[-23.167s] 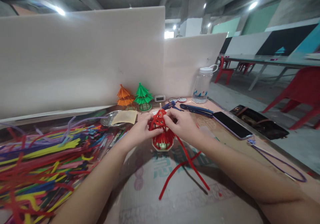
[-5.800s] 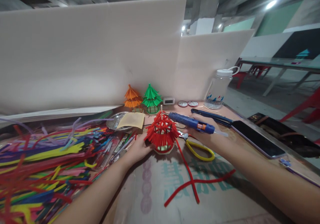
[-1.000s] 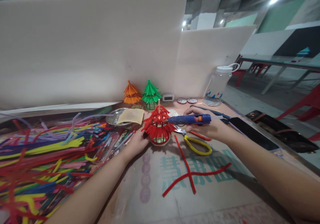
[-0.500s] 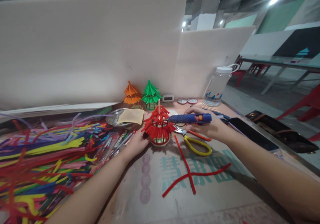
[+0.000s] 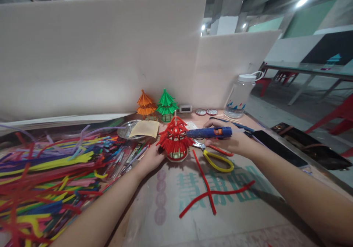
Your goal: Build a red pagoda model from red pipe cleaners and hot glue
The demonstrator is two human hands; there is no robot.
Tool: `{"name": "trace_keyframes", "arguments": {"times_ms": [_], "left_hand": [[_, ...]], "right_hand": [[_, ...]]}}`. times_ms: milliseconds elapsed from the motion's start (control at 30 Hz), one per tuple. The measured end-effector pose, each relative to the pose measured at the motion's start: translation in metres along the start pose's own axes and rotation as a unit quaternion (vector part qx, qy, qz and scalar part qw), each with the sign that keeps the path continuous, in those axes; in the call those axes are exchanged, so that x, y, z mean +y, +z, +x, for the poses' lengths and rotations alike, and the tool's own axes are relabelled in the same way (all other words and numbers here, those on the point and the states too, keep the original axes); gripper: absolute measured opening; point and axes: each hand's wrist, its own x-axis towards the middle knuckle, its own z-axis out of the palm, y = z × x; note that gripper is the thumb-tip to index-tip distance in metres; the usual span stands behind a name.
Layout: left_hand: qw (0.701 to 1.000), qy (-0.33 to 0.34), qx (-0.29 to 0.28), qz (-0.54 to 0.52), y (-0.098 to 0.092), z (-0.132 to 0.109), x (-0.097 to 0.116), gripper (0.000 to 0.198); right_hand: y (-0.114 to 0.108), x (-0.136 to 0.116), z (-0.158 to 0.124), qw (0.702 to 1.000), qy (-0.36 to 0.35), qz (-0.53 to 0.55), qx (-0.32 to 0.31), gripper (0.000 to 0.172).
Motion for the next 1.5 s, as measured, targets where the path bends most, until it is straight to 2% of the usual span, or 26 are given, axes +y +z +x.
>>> {"name": "trace_keyframes", "arguments": {"times_ms": [133, 267, 333, 433, 567, 633, 800, 967, 1100, 1233, 1267, 1333, 1367, 1500], "left_hand": [[1.000, -0.002, 0.000, -0.005, 0.000, 0.000, 0.003, 0.030], [1.000, -0.002, -0.004, -0.008, 0.000, 0.000, 0.003, 0.031], [1.000, -0.001, -0.008, -0.008, 0.001, 0.000, 0.002, 0.031], [1.000, -0.002, -0.018, -0.007, 0.001, -0.001, 0.000, 0.031], [0.999, -0.006, -0.034, -0.006, 0.001, -0.002, 0.001, 0.032], [0.999, -0.007, -0.038, -0.006, 0.002, -0.002, 0.002, 0.033], [0.999, -0.009, -0.042, -0.007, 0.002, -0.002, 0.000, 0.036], [0.999, -0.007, -0.041, -0.001, 0.002, -0.002, -0.006, 0.035], [0.999, 0.000, -0.045, 0.001, 0.001, -0.002, -0.007, 0.036], [0.999, 0.003, -0.044, 0.006, 0.001, -0.001, -0.007, 0.036], [0.999, 0.003, -0.043, 0.009, 0.001, -0.001, -0.007, 0.037], [0.999, 0.002, -0.042, 0.014, 0.001, 0.000, -0.007, 0.037], [0.999, 0.001, -0.043, 0.017, 0.001, 0.000, -0.006, 0.037], [0.998, -0.002, -0.052, 0.033, 0.000, -0.002, -0.001, 0.034]], "right_hand": [[-0.002, 0.002, -0.001, 1.000, -0.017, 0.017, -0.014, 0.033], [-0.004, 0.011, 0.000, 0.993, 0.009, 0.115, 0.025, 0.040], [-0.006, 0.020, 0.002, 0.987, 0.025, 0.152, 0.037, 0.038], [-0.008, 0.038, 0.012, 0.988, 0.043, 0.134, 0.068, 0.034], [-0.002, 0.069, 0.042, 0.979, 0.145, 0.056, 0.134, 0.039], [0.006, 0.085, 0.060, 0.977, 0.155, 0.042, 0.139, 0.038], [0.028, 0.110, 0.088, 0.978, 0.173, 0.026, 0.116, 0.023], [0.047, 0.121, 0.080, 0.978, 0.196, 0.013, 0.075, 0.016], [0.045, 0.122, 0.069, 0.980, 0.183, -0.016, 0.075, 0.022], [0.025, 0.113, 0.054, 0.975, 0.180, -0.096, 0.091, 0.038], [0.019, 0.107, 0.048, 0.972, 0.178, -0.120, 0.094, 0.037], [0.012, 0.091, 0.033, 0.969, 0.168, -0.162, 0.082, 0.024], [0.012, 0.082, 0.024, 0.970, 0.158, -0.176, 0.060, 0.020], [0.033, 0.039, -0.013, 0.967, 0.123, -0.202, -0.094, 0.033]]}}
